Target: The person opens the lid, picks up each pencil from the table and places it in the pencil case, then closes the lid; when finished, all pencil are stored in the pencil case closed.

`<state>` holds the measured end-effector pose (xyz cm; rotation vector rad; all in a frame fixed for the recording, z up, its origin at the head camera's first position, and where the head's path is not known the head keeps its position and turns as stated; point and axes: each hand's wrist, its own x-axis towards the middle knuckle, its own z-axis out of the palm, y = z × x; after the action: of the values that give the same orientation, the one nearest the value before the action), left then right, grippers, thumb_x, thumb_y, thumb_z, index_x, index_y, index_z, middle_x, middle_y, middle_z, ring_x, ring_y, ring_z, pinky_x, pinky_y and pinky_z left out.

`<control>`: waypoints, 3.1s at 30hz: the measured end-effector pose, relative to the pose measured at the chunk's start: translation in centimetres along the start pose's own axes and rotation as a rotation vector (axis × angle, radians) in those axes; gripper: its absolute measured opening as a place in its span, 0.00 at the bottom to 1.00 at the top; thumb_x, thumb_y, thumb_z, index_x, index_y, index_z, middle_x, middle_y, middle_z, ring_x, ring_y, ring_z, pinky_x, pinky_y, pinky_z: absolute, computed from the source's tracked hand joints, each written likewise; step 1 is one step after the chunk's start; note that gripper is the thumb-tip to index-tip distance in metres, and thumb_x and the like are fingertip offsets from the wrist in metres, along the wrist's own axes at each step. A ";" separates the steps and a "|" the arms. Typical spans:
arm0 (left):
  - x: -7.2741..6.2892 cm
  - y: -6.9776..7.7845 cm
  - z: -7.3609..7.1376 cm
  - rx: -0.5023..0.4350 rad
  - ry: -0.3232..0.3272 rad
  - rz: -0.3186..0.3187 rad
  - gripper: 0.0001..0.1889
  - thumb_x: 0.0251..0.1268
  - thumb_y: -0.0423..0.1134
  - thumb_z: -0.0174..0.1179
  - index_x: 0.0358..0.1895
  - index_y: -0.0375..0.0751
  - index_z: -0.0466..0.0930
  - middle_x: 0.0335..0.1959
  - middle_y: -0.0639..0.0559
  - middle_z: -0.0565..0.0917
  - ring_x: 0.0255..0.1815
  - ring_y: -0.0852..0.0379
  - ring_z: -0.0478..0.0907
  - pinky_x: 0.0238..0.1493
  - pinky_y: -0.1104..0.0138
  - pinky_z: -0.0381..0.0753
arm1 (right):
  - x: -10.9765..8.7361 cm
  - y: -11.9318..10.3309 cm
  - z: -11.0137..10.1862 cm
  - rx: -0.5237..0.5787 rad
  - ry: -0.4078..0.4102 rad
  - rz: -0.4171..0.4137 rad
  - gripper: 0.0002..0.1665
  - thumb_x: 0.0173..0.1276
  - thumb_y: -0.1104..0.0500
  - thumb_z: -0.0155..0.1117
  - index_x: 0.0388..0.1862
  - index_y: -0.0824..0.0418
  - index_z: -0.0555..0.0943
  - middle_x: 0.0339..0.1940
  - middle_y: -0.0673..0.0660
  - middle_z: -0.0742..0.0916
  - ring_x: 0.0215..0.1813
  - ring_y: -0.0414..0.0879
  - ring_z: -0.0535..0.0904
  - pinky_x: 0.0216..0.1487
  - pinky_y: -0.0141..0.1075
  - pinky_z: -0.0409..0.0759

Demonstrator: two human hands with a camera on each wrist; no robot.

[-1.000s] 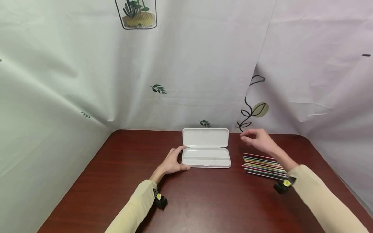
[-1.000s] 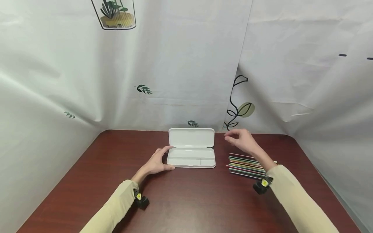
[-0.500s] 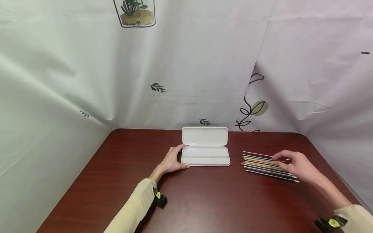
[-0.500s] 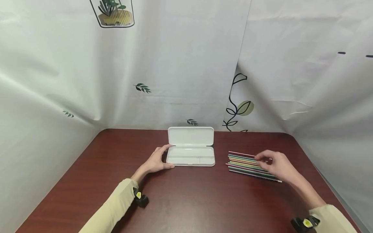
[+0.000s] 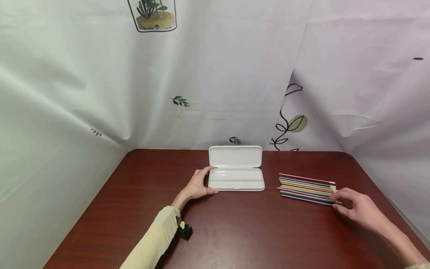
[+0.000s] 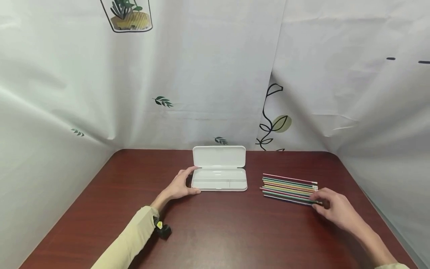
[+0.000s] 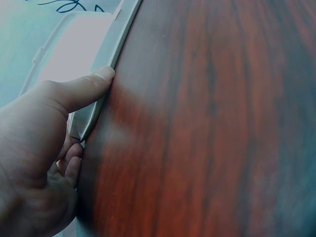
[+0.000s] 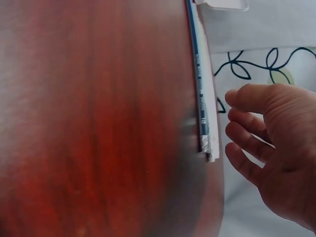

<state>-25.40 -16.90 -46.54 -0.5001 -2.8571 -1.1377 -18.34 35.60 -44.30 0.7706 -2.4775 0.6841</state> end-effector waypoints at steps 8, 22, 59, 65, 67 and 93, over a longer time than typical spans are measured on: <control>0.0 -0.1 0.0 -0.004 0.002 0.001 0.47 0.45 0.42 0.81 0.72 0.44 0.67 0.61 0.39 0.72 0.64 0.43 0.66 0.62 0.49 0.68 | -0.6 0.2 0.5 -0.036 0.028 -0.007 0.28 0.34 0.77 0.80 0.34 0.53 0.85 0.35 0.43 0.82 0.32 0.35 0.77 0.34 0.21 0.69; 0.1 0.0 0.0 -0.002 -0.003 0.000 0.47 0.45 0.42 0.81 0.72 0.44 0.67 0.62 0.39 0.72 0.65 0.44 0.66 0.62 0.49 0.68 | -0.8 0.5 0.9 -0.078 0.006 -0.027 0.28 0.34 0.77 0.80 0.35 0.53 0.86 0.36 0.44 0.83 0.35 0.34 0.80 0.35 0.19 0.70; -0.2 0.0 0.0 0.016 0.006 0.033 0.46 0.45 0.42 0.80 0.71 0.42 0.67 0.60 0.39 0.74 0.63 0.42 0.67 0.61 0.49 0.69 | -0.6 0.8 1.5 -0.112 -0.154 -0.090 0.27 0.40 0.77 0.79 0.34 0.51 0.84 0.34 0.45 0.81 0.33 0.35 0.76 0.29 0.35 0.76; -0.2 0.1 0.0 0.011 0.007 0.022 0.47 0.45 0.41 0.80 0.71 0.42 0.67 0.61 0.39 0.74 0.65 0.43 0.66 0.63 0.50 0.67 | -0.6 1.1 1.5 -0.099 -0.156 -0.121 0.29 0.39 0.78 0.79 0.34 0.49 0.83 0.33 0.40 0.79 0.34 0.34 0.75 0.33 0.29 0.73; -0.2 0.0 0.0 0.011 0.010 0.023 0.46 0.45 0.41 0.80 0.71 0.42 0.67 0.61 0.39 0.74 0.65 0.43 0.66 0.63 0.50 0.67 | -0.5 1.1 1.5 -0.092 -0.154 -0.125 0.29 0.39 0.78 0.78 0.35 0.49 0.83 0.33 0.39 0.79 0.34 0.34 0.75 0.33 0.28 0.73; -0.1 -0.2 0.1 -0.006 0.003 0.002 0.47 0.46 0.42 0.80 0.72 0.43 0.66 0.62 0.38 0.72 0.65 0.43 0.65 0.63 0.49 0.67 | 3.4 -0.7 2.3 -0.004 -0.103 -0.228 0.27 0.41 0.79 0.75 0.36 0.53 0.84 0.33 0.41 0.80 0.33 0.33 0.71 0.32 0.25 0.68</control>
<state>-25.34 -16.95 -46.77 -0.5016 -2.8512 -1.1453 -21.00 32.45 -43.96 1.0907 -2.4285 0.5696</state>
